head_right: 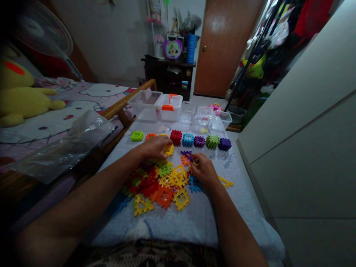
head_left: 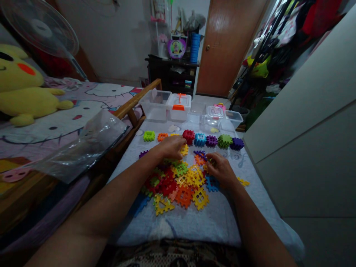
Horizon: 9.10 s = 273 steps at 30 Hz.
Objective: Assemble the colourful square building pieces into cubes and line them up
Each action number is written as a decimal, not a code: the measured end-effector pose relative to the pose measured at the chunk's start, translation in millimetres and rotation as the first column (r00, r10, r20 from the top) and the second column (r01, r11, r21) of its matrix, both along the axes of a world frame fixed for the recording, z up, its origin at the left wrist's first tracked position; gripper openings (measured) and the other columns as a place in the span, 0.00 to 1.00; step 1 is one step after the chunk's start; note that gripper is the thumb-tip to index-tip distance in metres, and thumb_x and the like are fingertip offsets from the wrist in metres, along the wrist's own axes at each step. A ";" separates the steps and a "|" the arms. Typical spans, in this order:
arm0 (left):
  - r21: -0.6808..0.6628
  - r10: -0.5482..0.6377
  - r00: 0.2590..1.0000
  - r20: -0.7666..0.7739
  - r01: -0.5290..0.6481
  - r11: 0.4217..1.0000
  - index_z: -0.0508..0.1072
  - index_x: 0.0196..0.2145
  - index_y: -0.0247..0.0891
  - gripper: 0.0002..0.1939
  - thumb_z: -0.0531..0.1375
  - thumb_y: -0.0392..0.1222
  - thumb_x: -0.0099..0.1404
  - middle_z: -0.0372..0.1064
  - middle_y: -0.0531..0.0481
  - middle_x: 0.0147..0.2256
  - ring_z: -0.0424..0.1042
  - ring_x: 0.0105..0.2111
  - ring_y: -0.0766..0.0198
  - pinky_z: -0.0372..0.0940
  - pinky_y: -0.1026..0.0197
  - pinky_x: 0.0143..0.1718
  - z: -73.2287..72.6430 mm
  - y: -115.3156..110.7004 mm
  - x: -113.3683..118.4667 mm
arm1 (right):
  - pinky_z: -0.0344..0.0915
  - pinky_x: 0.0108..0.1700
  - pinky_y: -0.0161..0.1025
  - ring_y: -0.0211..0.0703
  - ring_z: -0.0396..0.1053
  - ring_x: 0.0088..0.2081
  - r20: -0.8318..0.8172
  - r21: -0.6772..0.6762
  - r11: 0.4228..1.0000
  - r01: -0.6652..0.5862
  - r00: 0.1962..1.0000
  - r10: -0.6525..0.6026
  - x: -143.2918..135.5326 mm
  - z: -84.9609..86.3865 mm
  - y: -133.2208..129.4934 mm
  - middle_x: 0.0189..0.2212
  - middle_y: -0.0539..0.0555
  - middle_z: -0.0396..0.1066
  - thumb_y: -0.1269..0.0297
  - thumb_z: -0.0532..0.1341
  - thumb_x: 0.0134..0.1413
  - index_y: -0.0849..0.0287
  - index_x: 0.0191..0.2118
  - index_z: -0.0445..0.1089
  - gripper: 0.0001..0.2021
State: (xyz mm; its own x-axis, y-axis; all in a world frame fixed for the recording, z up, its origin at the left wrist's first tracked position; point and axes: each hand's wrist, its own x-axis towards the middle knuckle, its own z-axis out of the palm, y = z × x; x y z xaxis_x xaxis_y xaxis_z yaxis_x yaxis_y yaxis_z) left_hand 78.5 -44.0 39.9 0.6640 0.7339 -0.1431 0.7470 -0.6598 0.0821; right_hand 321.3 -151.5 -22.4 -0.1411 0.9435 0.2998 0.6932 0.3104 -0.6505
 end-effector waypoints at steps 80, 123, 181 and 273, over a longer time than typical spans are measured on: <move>-0.171 0.149 0.940 0.306 -0.099 0.980 0.65 0.59 0.39 0.38 0.69 0.53 0.55 0.62 0.40 0.61 0.59 0.62 0.48 0.56 0.46 0.64 -11.0 -118.3 -120.6 | 0.59 0.53 0.51 0.50 0.65 0.46 0.273 0.024 0.938 -0.346 0.905 0.327 -63.4 7.6 -4.2 0.42 0.57 0.73 0.64 0.62 0.58 0.56 0.42 0.70 0.07; -0.128 0.159 0.887 0.433 -0.114 0.985 0.72 0.40 0.40 0.09 0.58 0.32 0.61 0.70 0.49 0.38 0.68 0.42 0.57 0.64 0.53 0.47 -28.6 -95.7 -82.4 | 0.63 0.52 0.55 0.56 0.63 0.48 0.179 0.029 0.997 -0.072 0.982 0.065 -28.8 1.3 3.2 0.45 0.59 0.66 0.60 0.65 0.49 0.56 0.50 0.66 0.21; -0.077 0.396 0.696 0.599 -0.442 0.894 0.73 0.43 0.38 0.21 0.55 0.58 0.65 0.72 0.42 0.46 0.70 0.49 0.51 0.62 0.48 0.55 -81.9 -39.4 -125.8 | 0.58 0.52 0.52 0.57 0.64 0.49 0.322 0.044 0.993 -0.111 0.942 0.091 -96.9 4.6 1.1 0.45 0.59 0.72 0.48 0.68 0.51 0.56 0.51 0.69 0.25; -0.097 0.386 0.736 0.557 -0.404 0.910 0.74 0.41 0.40 0.26 0.55 0.64 0.60 0.72 0.40 0.48 0.70 0.50 0.47 0.61 0.46 0.57 -87.4 -35.6 -132.2 | 0.61 0.58 0.49 0.55 0.66 0.53 0.540 -0.106 0.967 0.232 0.830 -0.140 120.0 37.1 109.9 0.49 0.61 0.70 0.66 0.66 0.46 0.60 0.54 0.73 0.25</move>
